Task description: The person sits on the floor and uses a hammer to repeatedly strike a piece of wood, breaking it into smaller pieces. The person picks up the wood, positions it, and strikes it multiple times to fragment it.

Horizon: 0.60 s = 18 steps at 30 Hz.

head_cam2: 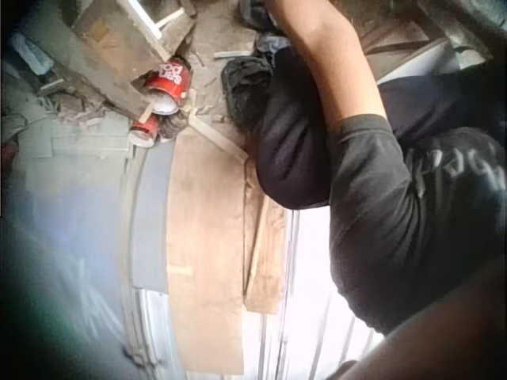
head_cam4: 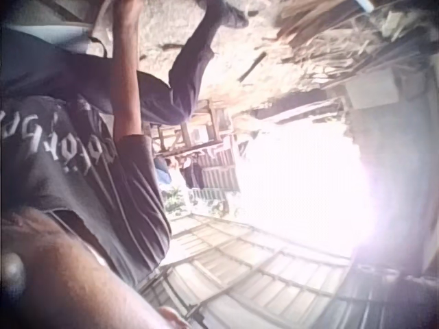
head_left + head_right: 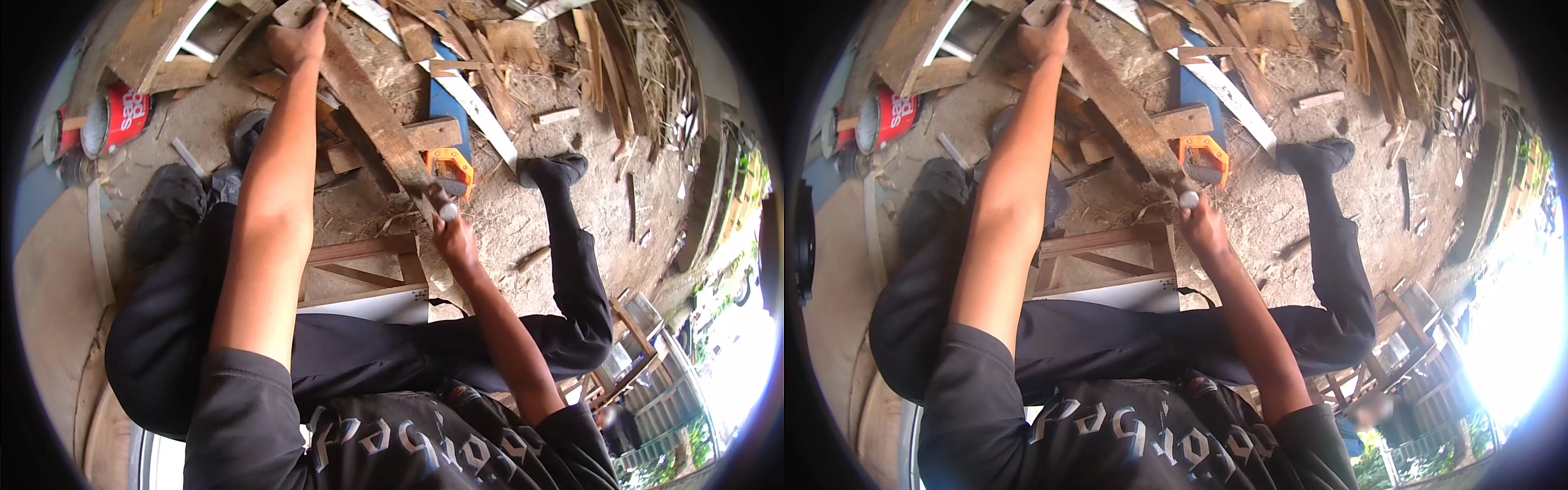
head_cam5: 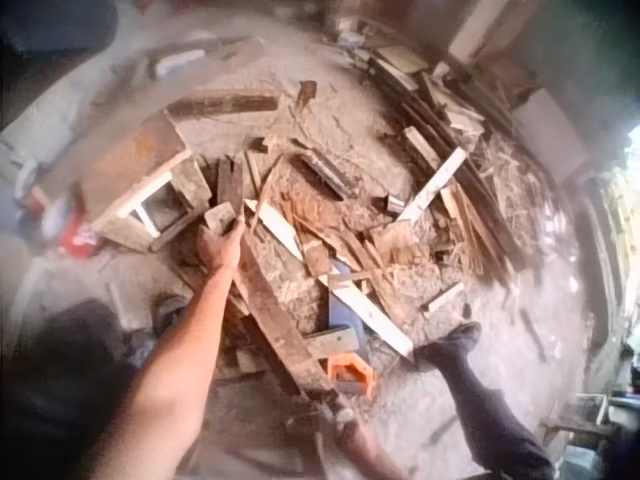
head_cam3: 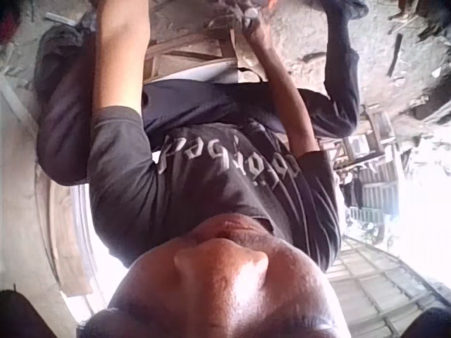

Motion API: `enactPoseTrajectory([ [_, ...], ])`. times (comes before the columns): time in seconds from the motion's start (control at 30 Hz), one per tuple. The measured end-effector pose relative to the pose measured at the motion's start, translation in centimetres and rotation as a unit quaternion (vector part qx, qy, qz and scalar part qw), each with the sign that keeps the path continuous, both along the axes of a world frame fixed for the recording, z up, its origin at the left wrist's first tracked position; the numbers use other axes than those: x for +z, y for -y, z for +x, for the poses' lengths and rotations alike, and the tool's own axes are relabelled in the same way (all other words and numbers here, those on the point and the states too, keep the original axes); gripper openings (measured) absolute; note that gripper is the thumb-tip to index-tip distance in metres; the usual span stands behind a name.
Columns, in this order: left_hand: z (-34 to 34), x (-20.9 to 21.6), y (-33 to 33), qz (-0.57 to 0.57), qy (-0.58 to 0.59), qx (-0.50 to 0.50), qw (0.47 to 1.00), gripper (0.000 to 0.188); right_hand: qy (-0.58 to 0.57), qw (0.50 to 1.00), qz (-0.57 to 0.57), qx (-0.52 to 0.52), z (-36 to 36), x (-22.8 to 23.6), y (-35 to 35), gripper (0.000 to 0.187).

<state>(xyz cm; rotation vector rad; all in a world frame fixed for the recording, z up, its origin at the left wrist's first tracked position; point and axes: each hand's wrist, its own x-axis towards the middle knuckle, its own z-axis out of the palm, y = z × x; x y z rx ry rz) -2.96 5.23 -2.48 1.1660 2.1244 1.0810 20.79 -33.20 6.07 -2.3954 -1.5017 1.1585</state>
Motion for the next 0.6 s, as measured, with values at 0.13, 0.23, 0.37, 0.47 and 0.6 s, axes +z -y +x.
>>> enactPoseTrajectory([
  [0.13,-0.3,-1.1,-0.4,-0.007,-0.023,0.029,0.999,0.086,0.025,0.997,-0.068,-0.016,3.5,1.8,5.5,0.025],
  [0.23,0.4,-0.2,0.1,-0.023,-0.068,0.022,0.997,0.092,0.027,0.997,-0.078,-0.006,2.9,3.6,3.4,0.026],
  [0.37,0.9,-0.7,1.1,-0.025,-0.123,0.028,0.992,0.095,-0.049,0.998,0.040,-0.021,-2.6,4.0,-6.9,0.037],
  [0.47,0.6,-0.6,1.0,-0.045,-0.059,0.005,0.997,0.090,-0.037,0.998,-0.035,0.043,-5.5,3.0,-13.1,0.037],
  [0.6,1.5,-0.3,1.2,0.029,-0.039,0.034,0.998,0.086,-0.013,1.000,-0.002,-0.020,-0.7,0.0,-0.7,0.033],
])
